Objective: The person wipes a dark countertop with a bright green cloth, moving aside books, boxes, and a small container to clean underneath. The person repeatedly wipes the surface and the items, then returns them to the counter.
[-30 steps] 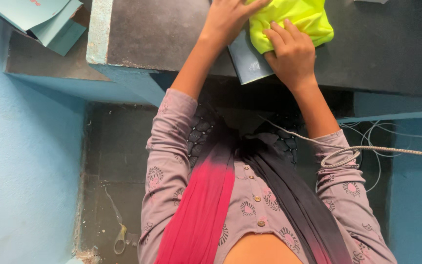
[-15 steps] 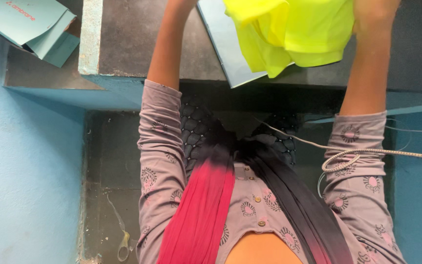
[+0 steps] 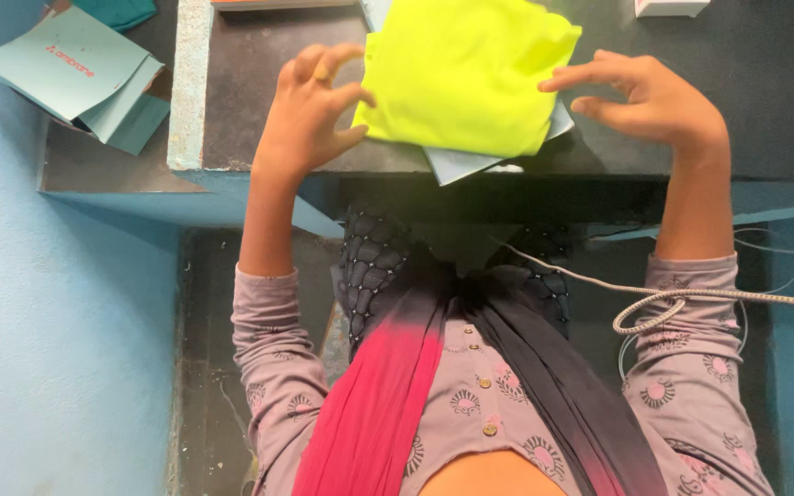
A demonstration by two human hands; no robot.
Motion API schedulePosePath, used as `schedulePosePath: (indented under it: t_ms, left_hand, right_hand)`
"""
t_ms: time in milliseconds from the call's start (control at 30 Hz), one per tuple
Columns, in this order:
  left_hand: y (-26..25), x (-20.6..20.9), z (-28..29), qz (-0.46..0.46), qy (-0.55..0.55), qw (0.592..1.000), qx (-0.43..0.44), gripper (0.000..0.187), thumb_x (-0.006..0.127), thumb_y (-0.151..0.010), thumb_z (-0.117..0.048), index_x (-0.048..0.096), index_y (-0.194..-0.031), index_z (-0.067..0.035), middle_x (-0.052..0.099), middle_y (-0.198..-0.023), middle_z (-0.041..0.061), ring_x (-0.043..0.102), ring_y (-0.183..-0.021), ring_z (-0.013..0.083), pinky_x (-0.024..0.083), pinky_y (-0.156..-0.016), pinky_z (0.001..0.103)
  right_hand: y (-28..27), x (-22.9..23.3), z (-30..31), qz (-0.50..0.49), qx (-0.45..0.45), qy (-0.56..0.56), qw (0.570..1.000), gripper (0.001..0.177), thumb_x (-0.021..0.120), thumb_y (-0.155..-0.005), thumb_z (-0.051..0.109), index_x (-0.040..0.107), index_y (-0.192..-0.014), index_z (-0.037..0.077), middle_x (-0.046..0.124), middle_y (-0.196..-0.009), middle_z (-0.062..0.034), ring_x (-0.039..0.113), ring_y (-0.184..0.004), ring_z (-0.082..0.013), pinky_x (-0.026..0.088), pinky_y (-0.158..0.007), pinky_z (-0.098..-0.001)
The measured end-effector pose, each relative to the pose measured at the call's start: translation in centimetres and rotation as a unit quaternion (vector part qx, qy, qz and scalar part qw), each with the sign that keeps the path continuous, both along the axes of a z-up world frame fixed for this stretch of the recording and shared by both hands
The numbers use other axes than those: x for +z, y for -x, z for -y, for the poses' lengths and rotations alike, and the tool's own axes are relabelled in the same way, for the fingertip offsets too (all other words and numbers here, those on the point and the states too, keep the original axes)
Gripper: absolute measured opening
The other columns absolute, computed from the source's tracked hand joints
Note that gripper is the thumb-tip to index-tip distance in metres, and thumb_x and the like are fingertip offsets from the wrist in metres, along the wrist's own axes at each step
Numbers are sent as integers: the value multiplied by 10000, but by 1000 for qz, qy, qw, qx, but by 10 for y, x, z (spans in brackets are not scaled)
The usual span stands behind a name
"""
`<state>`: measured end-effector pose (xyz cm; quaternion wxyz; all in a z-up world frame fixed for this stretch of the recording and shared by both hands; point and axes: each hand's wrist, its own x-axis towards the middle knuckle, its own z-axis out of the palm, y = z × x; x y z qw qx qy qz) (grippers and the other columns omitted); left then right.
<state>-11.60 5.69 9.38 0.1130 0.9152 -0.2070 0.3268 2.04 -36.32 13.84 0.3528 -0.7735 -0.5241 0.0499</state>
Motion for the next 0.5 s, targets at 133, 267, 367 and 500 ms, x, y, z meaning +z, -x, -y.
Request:
schedulePosePath:
  t_ms: [133, 267, 367, 500]
  left_hand:
    - [23, -36, -2, -92, 84, 992, 37, 266, 822, -841, -170, 732, -1090, -145, 622, -1344, 82, 536, -1248, 332, 436, -989, 458]
    - [17, -57, 22, -43, 175, 979, 95, 263, 753, -923, -69, 716, -1180, -113, 645, -1333, 39, 586, -1228, 282, 463, -1035, 434]
    - [25, -70, 70, 20, 232, 965, 117, 225, 755, -919, -68, 726, -1111, -181, 660, -1175, -32, 619, -1114, 209, 488, -968, 369]
    - [32, -98, 147, 39, 165, 984, 58, 502, 787, -827, -341, 688, -1284, -157, 622, -1386, 85, 540, -1327, 313, 445, -1078, 443]
  right_hand:
    - [3, -2, -19, -31, -70, -29, 997, 394, 713, -1049, 171, 635, -1435, 173, 668, -1444, -45, 628, -1396, -224, 468, -1264, -437]
    - [2, -26, -81, 206, -11, 87, 975, 615, 809, -875, 406, 642, -1445, 250, 488, -1642, -53, 389, -1557, -295, 163, -1281, -577]
    - [2, -49, -138, 272, 73, 138, 950, 626, 661, -894, 637, 599, -1460, 377, 388, -1681, -6, 299, -1562, -274, 99, -1252, -596]
    - [-33, -70, -186, 215, 43, 133, 966, 668, 481, -1035, 645, 459, -1606, 299, 338, -1705, -56, 273, -1565, -306, 108, -1230, -632]
